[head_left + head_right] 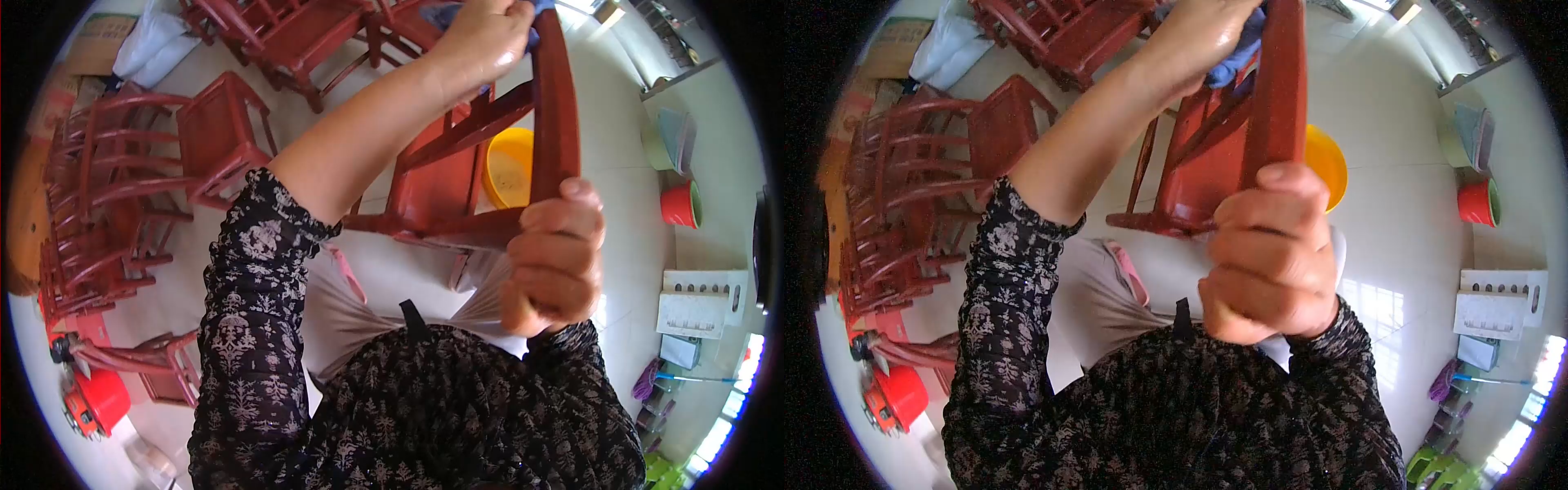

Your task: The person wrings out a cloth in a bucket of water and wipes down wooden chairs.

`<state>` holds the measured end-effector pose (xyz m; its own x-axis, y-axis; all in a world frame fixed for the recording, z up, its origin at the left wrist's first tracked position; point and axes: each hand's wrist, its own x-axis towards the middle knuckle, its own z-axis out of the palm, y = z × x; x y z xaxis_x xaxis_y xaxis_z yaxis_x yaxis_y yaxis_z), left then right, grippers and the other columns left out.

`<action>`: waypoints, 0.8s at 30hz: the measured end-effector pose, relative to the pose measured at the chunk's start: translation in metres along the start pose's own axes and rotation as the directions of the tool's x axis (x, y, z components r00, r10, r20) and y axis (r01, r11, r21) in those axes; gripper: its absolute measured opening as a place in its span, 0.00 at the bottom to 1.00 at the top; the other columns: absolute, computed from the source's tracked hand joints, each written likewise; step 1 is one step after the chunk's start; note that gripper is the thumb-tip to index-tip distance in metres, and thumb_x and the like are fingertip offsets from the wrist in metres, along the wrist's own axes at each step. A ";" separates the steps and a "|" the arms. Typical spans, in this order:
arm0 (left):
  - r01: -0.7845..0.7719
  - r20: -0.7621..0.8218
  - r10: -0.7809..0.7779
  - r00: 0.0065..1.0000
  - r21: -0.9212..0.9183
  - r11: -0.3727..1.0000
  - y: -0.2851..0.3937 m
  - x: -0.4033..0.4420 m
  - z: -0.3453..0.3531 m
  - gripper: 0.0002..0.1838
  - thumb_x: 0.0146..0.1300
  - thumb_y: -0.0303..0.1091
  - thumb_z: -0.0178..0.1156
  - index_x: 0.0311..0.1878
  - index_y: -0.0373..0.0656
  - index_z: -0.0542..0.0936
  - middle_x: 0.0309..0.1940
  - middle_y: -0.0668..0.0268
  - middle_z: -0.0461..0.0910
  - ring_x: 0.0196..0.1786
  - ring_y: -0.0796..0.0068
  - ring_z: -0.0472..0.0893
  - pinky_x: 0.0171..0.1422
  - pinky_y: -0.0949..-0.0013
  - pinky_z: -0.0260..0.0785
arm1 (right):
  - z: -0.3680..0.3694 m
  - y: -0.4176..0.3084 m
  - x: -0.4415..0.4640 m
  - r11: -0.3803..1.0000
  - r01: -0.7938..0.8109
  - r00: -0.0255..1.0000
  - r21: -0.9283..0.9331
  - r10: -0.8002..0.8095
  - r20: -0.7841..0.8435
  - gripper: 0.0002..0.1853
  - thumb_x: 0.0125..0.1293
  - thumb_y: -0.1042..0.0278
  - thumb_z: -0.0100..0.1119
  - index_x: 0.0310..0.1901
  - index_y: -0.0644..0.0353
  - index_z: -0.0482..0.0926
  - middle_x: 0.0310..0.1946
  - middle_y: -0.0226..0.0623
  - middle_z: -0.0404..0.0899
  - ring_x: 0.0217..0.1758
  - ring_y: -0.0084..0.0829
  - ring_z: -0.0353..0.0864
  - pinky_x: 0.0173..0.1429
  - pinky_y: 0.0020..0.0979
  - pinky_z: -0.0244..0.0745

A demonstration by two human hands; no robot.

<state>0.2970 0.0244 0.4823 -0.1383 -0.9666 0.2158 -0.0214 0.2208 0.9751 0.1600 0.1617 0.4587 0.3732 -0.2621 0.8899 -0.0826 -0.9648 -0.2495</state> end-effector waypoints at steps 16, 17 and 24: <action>-0.306 -0.253 0.227 0.940 -0.338 0.890 -0.023 -0.162 -0.041 0.18 0.68 0.34 0.46 0.57 0.35 0.70 0.45 0.64 0.72 0.47 0.75 0.71 0.55 0.74 0.62 | 0.076 0.021 0.044 0.964 0.252 0.966 0.083 -0.255 0.033 0.07 0.56 0.66 0.53 0.29 0.60 0.75 0.30 0.39 0.76 0.37 0.42 0.74 0.50 0.41 0.66; -0.330 -0.302 0.220 0.928 -0.387 0.861 -0.031 -0.168 -0.048 0.19 0.68 0.35 0.45 0.58 0.36 0.69 0.45 0.64 0.72 0.48 0.75 0.71 0.56 0.74 0.62 | 0.089 0.022 0.049 0.962 0.260 0.965 0.084 -0.263 0.025 0.06 0.55 0.66 0.55 0.29 0.60 0.75 0.31 0.39 0.75 0.38 0.42 0.74 0.49 0.40 0.66; -0.237 -0.450 0.176 0.876 -0.083 0.968 -0.073 -0.228 -0.101 0.16 0.64 0.34 0.46 0.51 0.35 0.71 0.46 0.63 0.73 0.50 0.77 0.71 0.55 0.72 0.61 | 0.172 0.030 0.074 0.923 0.386 0.923 0.001 -0.386 0.003 0.11 0.56 0.57 0.57 0.23 0.52 0.73 0.23 0.27 0.70 0.34 0.32 0.71 0.43 0.33 0.63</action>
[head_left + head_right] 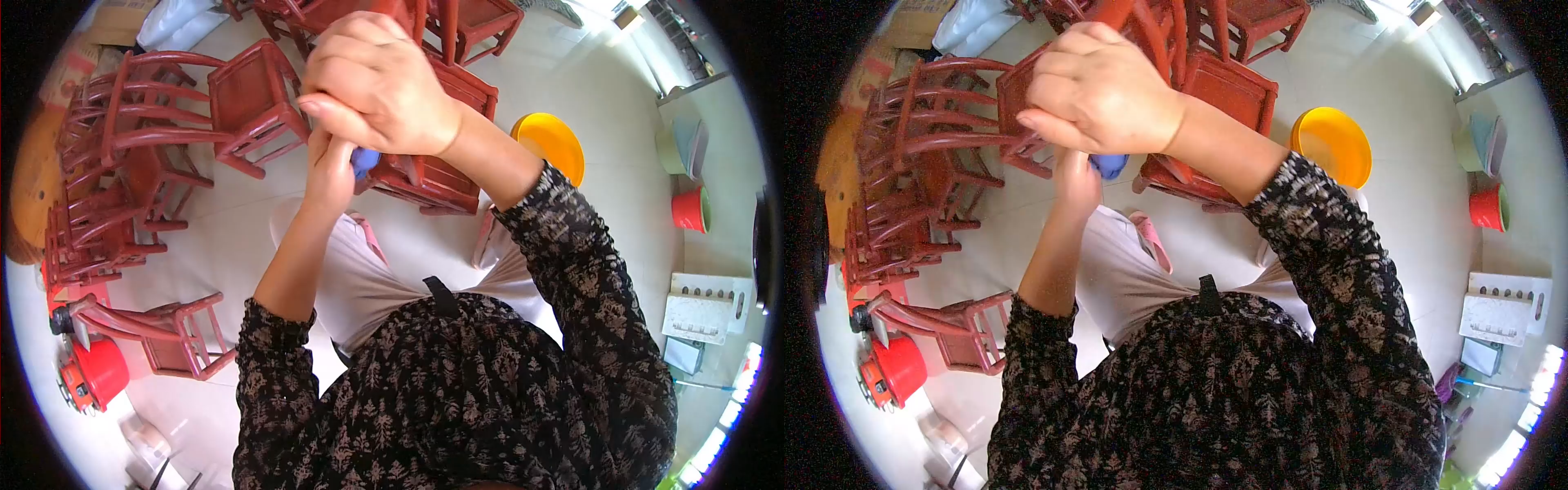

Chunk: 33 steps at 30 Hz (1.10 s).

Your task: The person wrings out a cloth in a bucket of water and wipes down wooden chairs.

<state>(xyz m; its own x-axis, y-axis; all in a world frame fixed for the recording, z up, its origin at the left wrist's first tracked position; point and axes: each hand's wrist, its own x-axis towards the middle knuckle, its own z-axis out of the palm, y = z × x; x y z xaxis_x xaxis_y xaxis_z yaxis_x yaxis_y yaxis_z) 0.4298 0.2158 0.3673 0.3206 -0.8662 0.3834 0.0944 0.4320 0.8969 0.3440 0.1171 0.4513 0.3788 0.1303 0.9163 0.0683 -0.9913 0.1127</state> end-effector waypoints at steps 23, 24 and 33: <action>0.356 -0.037 -0.365 0.930 -0.152 0.922 -0.020 0.087 -0.001 0.27 0.64 0.55 0.49 0.53 0.38 0.70 0.49 0.62 0.74 0.52 0.70 0.73 0.57 0.63 0.64 | 0.019 -0.026 -0.095 0.583 -0.810 0.577 -0.066 0.812 0.087 0.42 0.47 0.47 0.67 0.64 0.48 0.60 0.56 0.48 0.63 0.56 0.49 0.61 0.59 0.47 0.58; 0.366 0.003 -0.373 0.928 -0.195 0.910 -0.011 0.086 0.005 0.28 0.65 0.55 0.48 0.55 0.39 0.68 0.51 0.62 0.73 0.54 0.70 0.72 0.59 0.63 0.63 | 0.020 -0.019 -0.092 0.599 -0.796 0.595 -0.085 0.801 0.073 0.41 0.47 0.48 0.66 0.63 0.48 0.62 0.55 0.47 0.64 0.56 0.49 0.62 0.58 0.47 0.59; 0.170 0.121 -0.242 0.963 0.424 0.890 -0.006 0.101 0.020 0.36 0.65 0.57 0.48 0.62 0.34 0.59 0.59 0.57 0.63 0.59 0.70 0.66 0.63 0.64 0.56 | 0.009 0.022 -0.097 0.637 -0.767 0.635 0.080 0.771 -0.047 0.25 0.51 0.69 0.64 0.54 0.54 0.72 0.51 0.39 0.70 0.55 0.43 0.66 0.59 0.39 0.62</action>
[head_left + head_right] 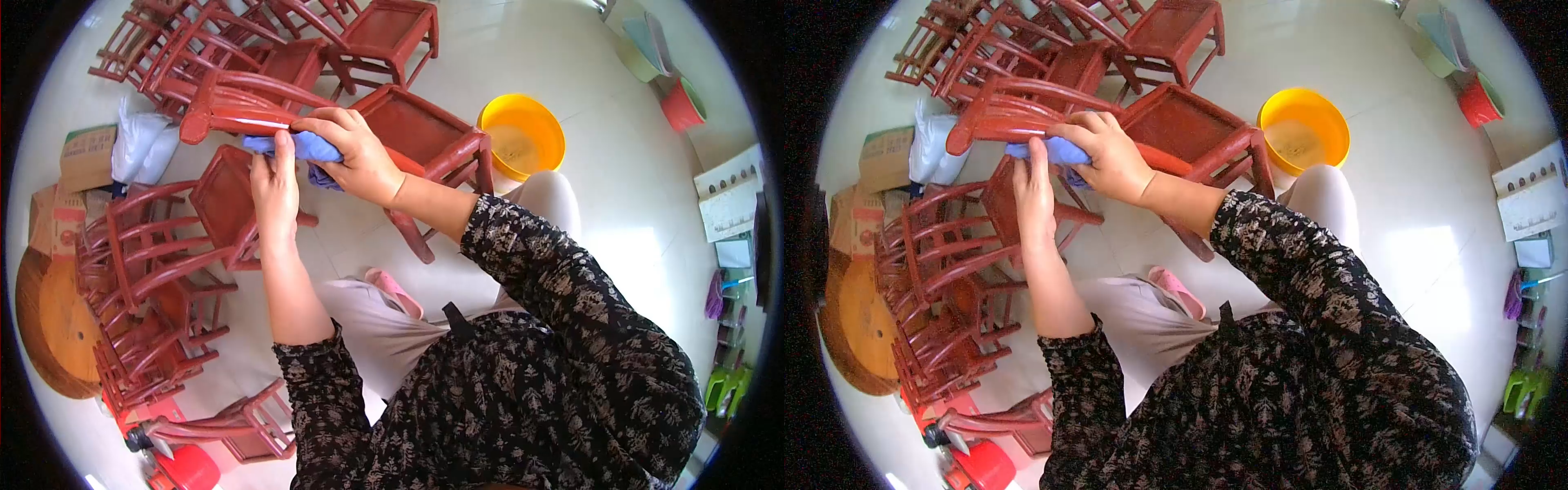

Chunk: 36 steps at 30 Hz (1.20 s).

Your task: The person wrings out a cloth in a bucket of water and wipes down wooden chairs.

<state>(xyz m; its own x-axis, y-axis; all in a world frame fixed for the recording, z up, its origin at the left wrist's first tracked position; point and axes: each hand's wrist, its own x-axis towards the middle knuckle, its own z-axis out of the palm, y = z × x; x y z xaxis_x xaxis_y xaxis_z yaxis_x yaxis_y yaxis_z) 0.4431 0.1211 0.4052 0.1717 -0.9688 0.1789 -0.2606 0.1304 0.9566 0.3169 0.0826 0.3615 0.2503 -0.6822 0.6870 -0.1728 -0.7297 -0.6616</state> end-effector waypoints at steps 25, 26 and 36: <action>-0.045 -0.152 -0.106 0.983 -0.752 0.658 -0.074 0.052 0.054 0.38 0.59 0.59 0.53 0.65 0.57 0.47 0.49 0.60 0.69 0.50 0.60 0.73 0.52 0.47 0.67 | -0.146 0.086 -0.036 0.671 -0.511 0.694 0.537 0.691 -0.203 0.18 0.56 0.77 0.54 0.51 0.63 0.70 0.36 0.37 0.78 0.39 0.28 0.78 0.43 0.31 0.75; -0.026 -0.144 -0.127 0.981 -0.754 0.657 -0.079 0.055 0.056 0.38 0.59 0.58 0.54 0.65 0.56 0.47 0.48 0.60 0.70 0.50 0.61 0.74 0.52 0.49 0.67 | -0.149 0.086 -0.048 0.797 -0.574 0.777 0.190 0.603 -0.181 0.20 0.56 0.77 0.53 0.52 0.61 0.69 0.36 0.38 0.78 0.40 0.31 0.79 0.45 0.31 0.75; 0.180 -0.038 -0.302 0.953 -0.730 0.660 -0.096 0.051 0.084 0.18 0.65 0.36 0.54 0.54 0.50 0.59 0.42 0.63 0.71 0.49 0.65 0.73 0.58 0.52 0.61 | -0.078 0.118 -0.104 0.753 -0.258 0.863 -0.606 0.461 0.205 0.25 0.50 0.80 0.49 0.54 0.64 0.64 0.61 0.41 0.63 0.50 0.43 0.75 0.48 0.38 0.74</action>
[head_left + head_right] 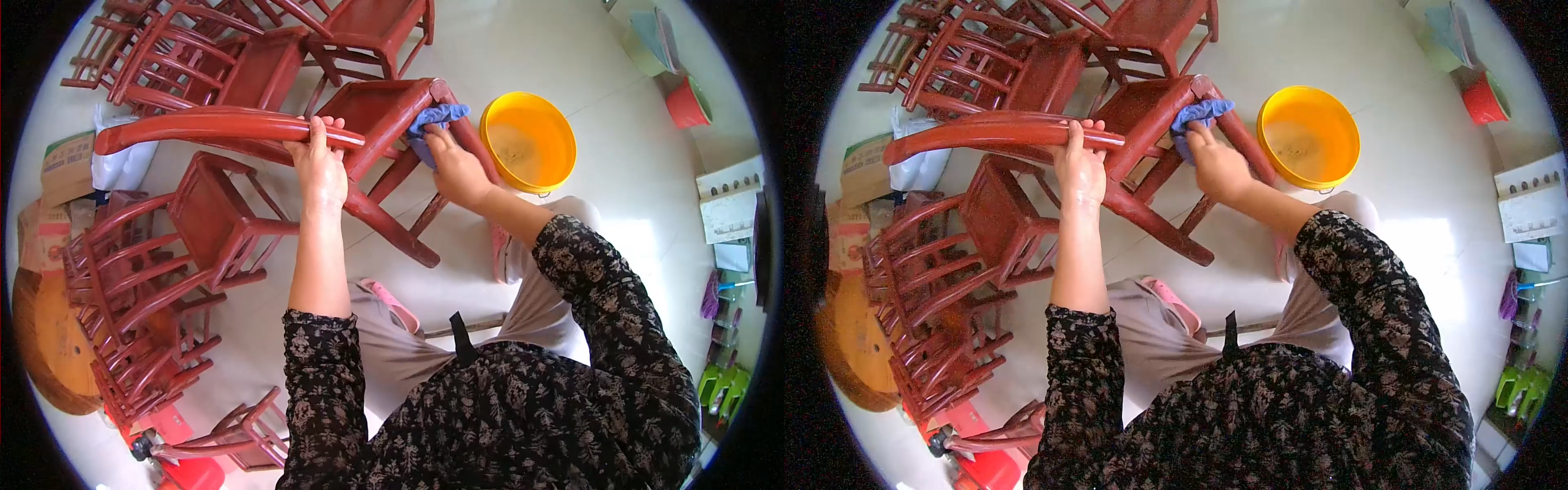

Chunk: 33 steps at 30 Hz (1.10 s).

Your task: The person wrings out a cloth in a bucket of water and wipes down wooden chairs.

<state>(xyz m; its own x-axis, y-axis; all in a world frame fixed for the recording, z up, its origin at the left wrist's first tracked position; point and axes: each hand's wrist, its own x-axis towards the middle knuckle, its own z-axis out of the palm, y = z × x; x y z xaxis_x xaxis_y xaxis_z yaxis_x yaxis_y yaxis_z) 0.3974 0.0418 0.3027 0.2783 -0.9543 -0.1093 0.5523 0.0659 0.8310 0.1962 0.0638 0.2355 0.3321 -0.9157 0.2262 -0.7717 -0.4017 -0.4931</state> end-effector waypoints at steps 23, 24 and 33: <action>-0.025 0.089 0.026 0.996 -0.012 1.000 -0.002 0.006 -0.010 0.23 0.63 0.34 0.56 0.57 0.52 0.56 0.38 0.60 0.73 0.47 0.59 0.76 0.51 0.48 0.69 | 0.041 -0.004 -0.064 0.948 -0.224 0.793 0.226 0.042 0.608 0.24 0.52 0.73 0.52 0.54 0.62 0.66 0.54 0.45 0.64 0.44 0.52 0.74 0.49 0.42 0.73; -0.024 0.099 0.025 0.995 -0.014 1.000 -0.001 0.004 -0.010 0.22 0.64 0.34 0.55 0.56 0.53 0.56 0.39 0.60 0.74 0.47 0.59 0.76 0.53 0.48 0.68 | 0.031 -0.012 -0.057 0.947 -0.217 0.792 0.237 0.029 0.610 0.24 0.52 0.73 0.52 0.54 0.62 0.66 0.54 0.45 0.64 0.44 0.52 0.74 0.49 0.42 0.73; -0.009 0.088 0.007 0.996 0.016 1.000 0.001 0.005 -0.009 0.18 0.65 0.35 0.54 0.54 0.51 0.60 0.42 0.56 0.74 0.52 0.54 0.75 0.56 0.48 0.67 | 0.018 -0.087 -0.020 0.721 0.066 0.997 0.690 -0.079 -0.013 0.39 0.51 0.72 0.58 0.63 0.69 0.49 0.62 0.59 0.50 0.60 0.59 0.62 0.62 0.41 0.63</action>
<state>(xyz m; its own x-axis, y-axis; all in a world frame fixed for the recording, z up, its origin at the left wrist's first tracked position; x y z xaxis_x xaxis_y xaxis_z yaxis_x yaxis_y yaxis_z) 0.4067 0.0399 0.2980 0.2118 -0.9758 -0.0548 0.5372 0.0694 0.8406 0.2671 0.1167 0.2587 0.3850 -0.8809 0.2753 -0.1598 -0.3574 -0.9202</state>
